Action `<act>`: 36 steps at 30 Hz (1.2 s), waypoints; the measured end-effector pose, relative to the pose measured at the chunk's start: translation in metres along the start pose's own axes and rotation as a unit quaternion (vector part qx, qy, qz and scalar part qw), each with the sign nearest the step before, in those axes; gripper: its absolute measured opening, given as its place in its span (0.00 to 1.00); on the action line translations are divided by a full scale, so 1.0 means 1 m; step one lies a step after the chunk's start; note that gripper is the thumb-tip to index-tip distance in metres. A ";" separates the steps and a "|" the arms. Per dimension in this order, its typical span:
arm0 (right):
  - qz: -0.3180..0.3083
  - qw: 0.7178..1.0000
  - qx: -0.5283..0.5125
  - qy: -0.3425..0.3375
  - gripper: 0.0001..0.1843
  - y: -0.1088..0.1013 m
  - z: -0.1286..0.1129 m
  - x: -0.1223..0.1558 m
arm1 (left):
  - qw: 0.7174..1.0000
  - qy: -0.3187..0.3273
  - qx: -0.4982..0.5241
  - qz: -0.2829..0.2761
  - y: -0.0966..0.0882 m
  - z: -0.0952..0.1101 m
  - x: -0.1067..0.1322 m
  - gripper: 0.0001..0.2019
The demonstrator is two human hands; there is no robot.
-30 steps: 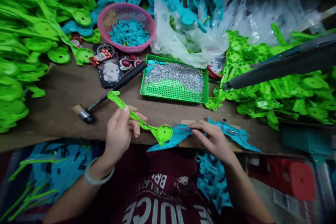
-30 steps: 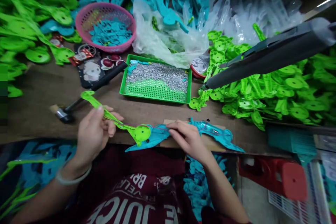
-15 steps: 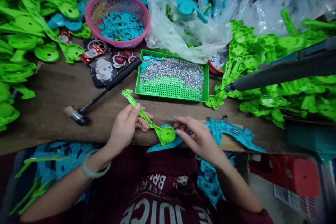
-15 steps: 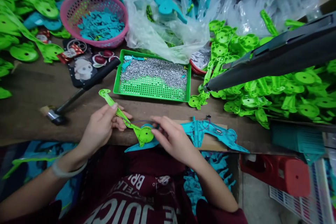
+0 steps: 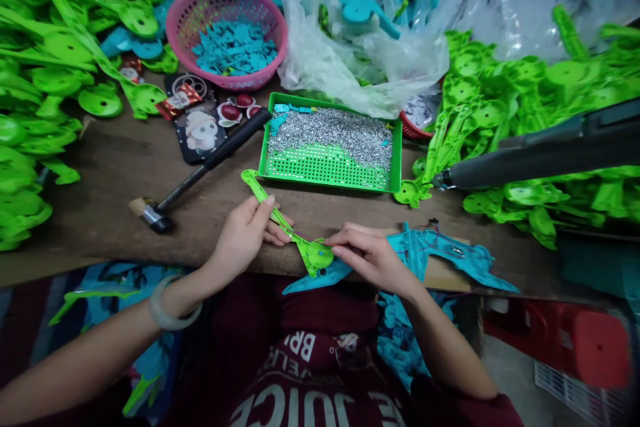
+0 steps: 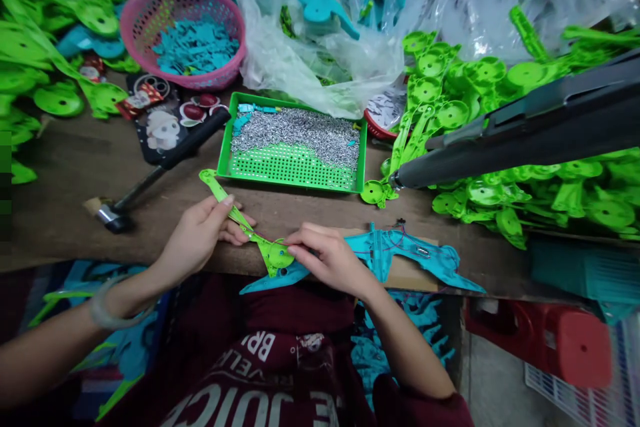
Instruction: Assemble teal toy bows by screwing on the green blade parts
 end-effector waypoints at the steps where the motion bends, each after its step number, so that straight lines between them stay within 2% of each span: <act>1: 0.003 1.000 0.001 0.000 0.09 0.000 0.000 0.000 | 1.000 -0.006 -0.007 -0.005 0.000 -0.001 0.000 0.12; 5: 0.019 0.999 -0.001 -0.028 0.09 -0.001 -0.005 0.003 | 0.999 -0.015 -0.034 -0.020 -0.010 -0.005 0.002 0.14; 6: 0.019 0.999 0.001 -0.043 0.09 0.000 -0.006 0.004 | 0.999 0.009 -0.040 -0.007 -0.017 -0.004 0.004 0.15; 8: 0.014 0.997 0.017 -0.078 0.09 0.002 -0.008 0.007 | 0.988 0.117 -0.075 0.064 -0.037 0.008 0.015 0.20; 9: 0.010 0.995 0.035 -0.095 0.10 0.004 -0.009 0.009 | 0.969 0.194 -0.112 0.108 -0.045 0.017 0.025 0.22; 10: 0.004 0.992 0.059 -0.113 0.11 0.006 -0.010 0.010 | 0.937 0.277 -0.161 0.139 -0.048 0.026 0.038 0.24; 11: -0.002 0.987 0.089 -0.132 0.11 0.009 -0.011 0.012 | 0.898 0.354 -0.218 0.145 -0.044 0.033 0.051 0.25; 13: -0.008 0.971 0.162 -0.177 0.12 0.015 -0.018 0.014 | 0.820 0.463 -0.326 0.080 -0.021 0.035 0.071 0.25; 15: -0.008 0.949 0.234 -0.210 0.12 0.023 -0.027 0.015 | 0.764 0.512 -0.392 -0.013 0.004 0.027 0.079 0.23; 17: -0.014 0.933 0.285 -0.221 0.11 0.031 -0.035 0.015 | 0.737 0.534 -0.410 -0.060 0.017 0.020 0.078 0.18; 21: -0.036 0.922 0.318 -0.219 0.13 0.041 -0.044 0.015 | 0.731 0.578 -0.359 -0.053 0.013 0.019 0.074 0.11; 24: -0.022 0.940 0.287 -0.183 0.14 0.036 -0.038 0.015 | 0.722 0.601 -0.338 -0.059 0.007 0.014 0.076 0.13; 29: 0.019 0.980 0.184 -0.076 0.11 0.023 -0.023 0.010 | 0.690 0.610 -0.382 -0.081 0.006 0.001 0.080 0.13; 32: 0.028 0.983 0.178 -0.034 0.09 0.022 -0.017 0.006 | 0.685 0.604 -0.396 -0.092 0.006 -0.003 0.080 0.13; 36: 0.011 0.965 0.257 -0.050 0.12 0.027 -0.016 0.006 | 0.666 0.625 -0.396 -0.089 0.005 -0.001 0.084 0.12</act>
Point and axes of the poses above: each hand's wrist, its own x-axis away from the middle knuckle, its own y-axis out of the palm, z = x × y, the point moved 8 cm from there along -x, towards the middle knuckle, and after that the axes turned 7 degrees about z, right-handed, at the moved point
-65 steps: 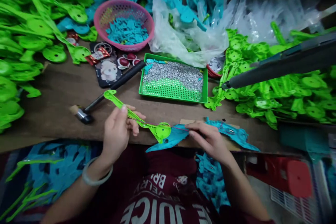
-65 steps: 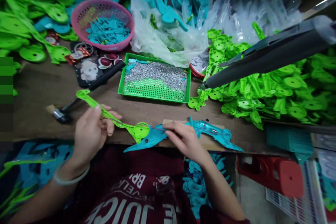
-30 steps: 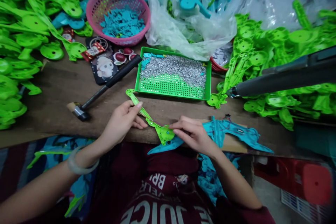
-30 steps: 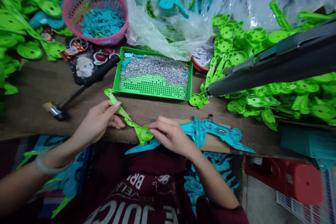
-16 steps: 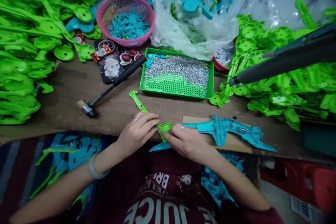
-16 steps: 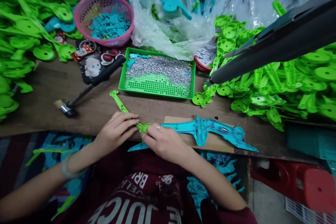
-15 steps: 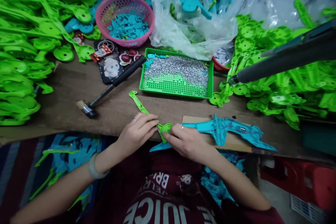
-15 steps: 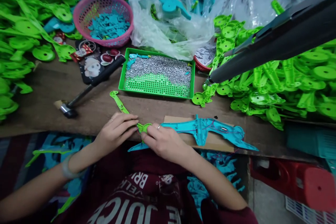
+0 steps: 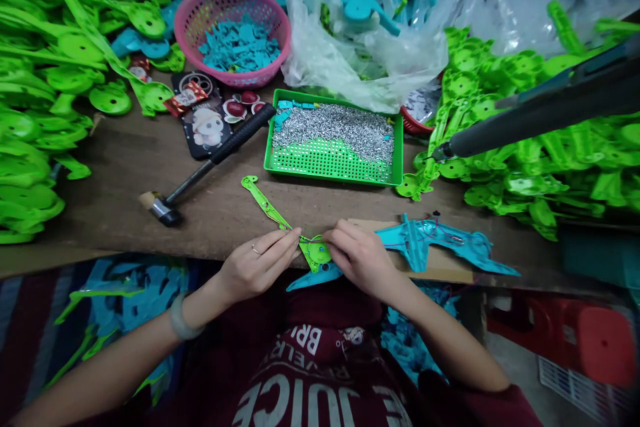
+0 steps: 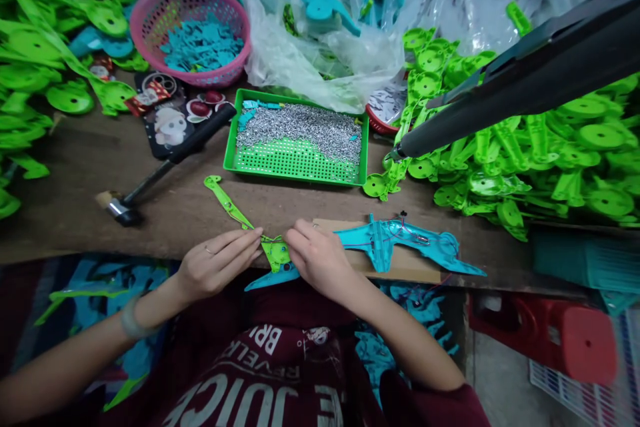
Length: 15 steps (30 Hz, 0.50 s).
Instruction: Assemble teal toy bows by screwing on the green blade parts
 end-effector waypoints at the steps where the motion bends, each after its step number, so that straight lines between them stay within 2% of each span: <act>1: -0.006 1.000 0.022 -0.015 0.13 0.001 -0.001 0.000 | 1.000 -0.005 0.001 -0.003 0.000 -0.001 0.000 0.12; 4: -0.014 0.995 0.066 -0.070 0.15 0.000 -0.003 0.003 | 0.999 -0.029 0.032 -0.026 0.002 -0.005 -0.003 0.11; 6: -0.015 0.994 0.062 -0.092 0.14 -0.002 -0.005 0.005 | 0.999 -0.010 0.042 -0.021 0.000 0.001 -0.009 0.11; 8: -0.013 0.996 0.040 -0.077 0.12 -0.005 -0.005 0.006 | 1.000 0.018 0.015 -0.003 -0.004 0.010 -0.017 0.09; 10: -0.012 0.998 0.034 -0.045 0.10 -0.005 -0.005 0.006 | 1.000 0.017 -0.018 -0.003 -0.005 0.014 -0.026 0.08; 15: -0.013 0.989 0.144 -0.022 0.11 -0.001 -0.009 0.006 | 0.998 -0.029 -0.036 -0.050 0.001 0.009 -0.043 0.13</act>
Point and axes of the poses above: each hand's wrist, its own x-axis away from the middle knuckle, its own y-axis out of the palm, z = x × y, the point moved 8 cm from there along -x, towards the middle knuckle, and after that the axes turned 7 degrees about z, right-handed, at the moved point
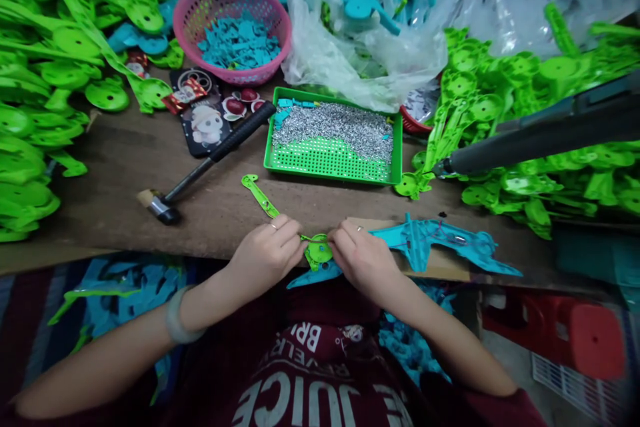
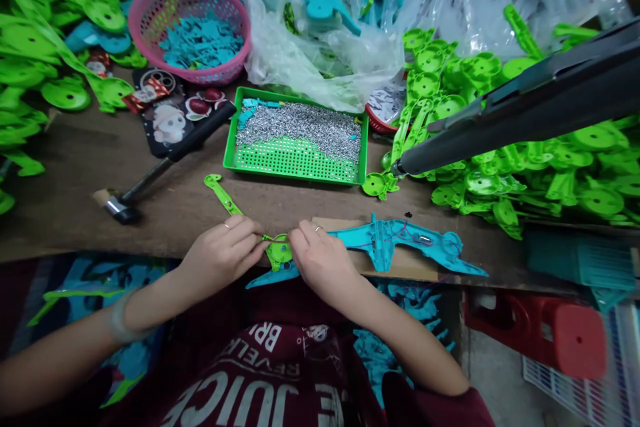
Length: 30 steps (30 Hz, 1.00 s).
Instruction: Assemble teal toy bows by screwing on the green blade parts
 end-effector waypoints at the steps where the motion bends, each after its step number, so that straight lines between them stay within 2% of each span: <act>1: -0.002 1.000 0.014 -0.002 0.11 0.000 0.000 0.000 | 1.000 -0.003 -0.002 0.001 0.000 -0.001 -0.002 0.14; 4: 0.004 0.999 0.025 -0.030 0.12 -0.002 -0.001 0.000 | 1.000 -0.009 -0.020 -0.001 0.003 -0.004 -0.004 0.12; 7: -0.008 0.999 -0.010 -0.044 0.12 -0.004 0.002 0.001 | 0.999 0.024 -0.025 -0.013 0.009 0.004 -0.003 0.09; 11: -0.044 0.997 -0.071 0.010 0.11 -0.003 0.007 0.001 | 0.998 0.060 -0.015 -0.012 0.010 0.014 -0.001 0.10; 16: -0.026 0.994 -0.089 0.061 0.10 -0.003 0.000 0.001 | 0.997 0.073 -0.018 -0.020 0.010 0.015 -0.001 0.13; 20: -0.007 0.994 -0.067 0.089 0.09 -0.003 -0.002 0.002 | 0.997 0.069 -0.011 -0.040 0.011 0.017 -0.001 0.09; 23: -0.001 0.996 -0.058 0.073 0.10 -0.006 -0.006 0.003 | 0.997 0.044 -0.005 -0.061 0.011 0.020 -0.001 0.08; 27: -0.010 0.991 -0.105 0.078 0.10 -0.008 -0.007 0.005 | 0.997 0.032 -0.047 -0.061 0.012 0.027 0.000 0.12; 30: -0.016 0.989 -0.122 0.079 0.10 -0.007 -0.007 0.006 | 0.996 0.033 -0.069 -0.054 0.015 0.031 0.002 0.10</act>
Point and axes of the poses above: each hand's wrist, its own x-axis away from the middle knuckle, its own y-axis out of the palm, z = x × y, the point moved 8 cm from there along -x, towards the middle knuckle, and after that the axes turned 7 degrees about z, right-handed, at the moved point
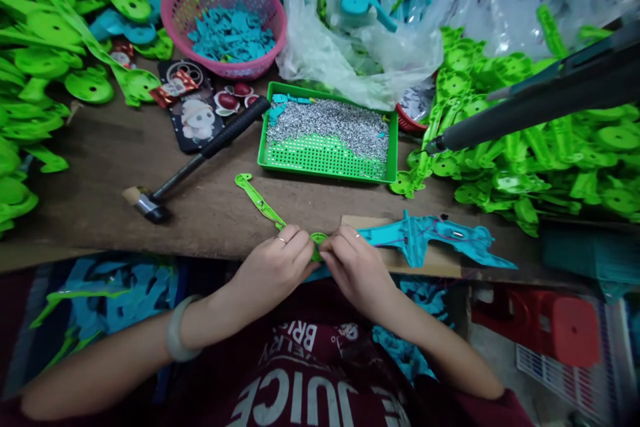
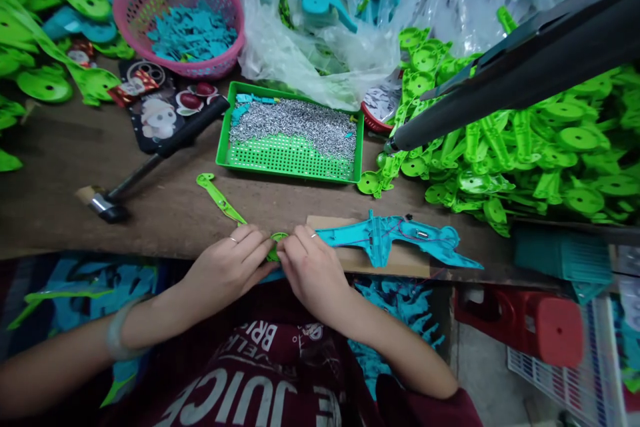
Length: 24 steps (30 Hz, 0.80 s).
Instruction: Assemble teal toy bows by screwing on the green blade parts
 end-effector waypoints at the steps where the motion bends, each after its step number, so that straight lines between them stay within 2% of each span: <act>1: -0.004 1.000 0.014 -0.012 0.11 0.001 -0.001 0.000 | 1.000 -0.001 -0.003 0.004 0.001 0.001 0.001 0.10; 4: -0.015 0.997 0.063 -0.045 0.12 0.001 0.000 0.001 | 1.000 -0.007 -0.003 0.025 0.001 0.001 0.003 0.10; 8: -0.014 0.999 0.024 -0.033 0.12 -0.006 0.010 0.002 | 0.999 -0.002 0.011 0.045 0.000 0.004 0.004 0.10; 12: 0.024 0.997 0.029 -0.068 0.13 -0.017 0.014 0.003 | 1.000 0.019 0.013 0.016 0.005 0.009 0.004 0.06; 17: 0.021 0.985 0.055 -0.162 0.14 -0.015 0.015 0.008 | 0.998 0.034 0.039 -0.018 0.006 0.005 0.000 0.06; 19: 0.025 0.980 0.069 -0.185 0.16 -0.013 0.015 0.009 | 0.998 0.039 0.045 -0.032 0.005 0.002 -0.003 0.09; 21: 0.029 0.976 0.085 -0.197 0.17 -0.012 0.015 0.009 | 0.997 0.039 0.047 -0.050 0.004 -0.001 -0.007 0.10; 24: 0.018 0.980 0.096 -0.176 0.16 -0.011 0.019 0.006 | 0.997 0.014 0.041 -0.059 0.005 -0.002 -0.015 0.06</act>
Point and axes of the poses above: each hand's wrist, its own x-axis away from the middle knuckle, its own y-axis out of the palm, z = x × y, the point moved 8 cm from there along -x, towards the middle knuckle, and after that the axes turned 7 degrees about z, right-handed, at the moved point
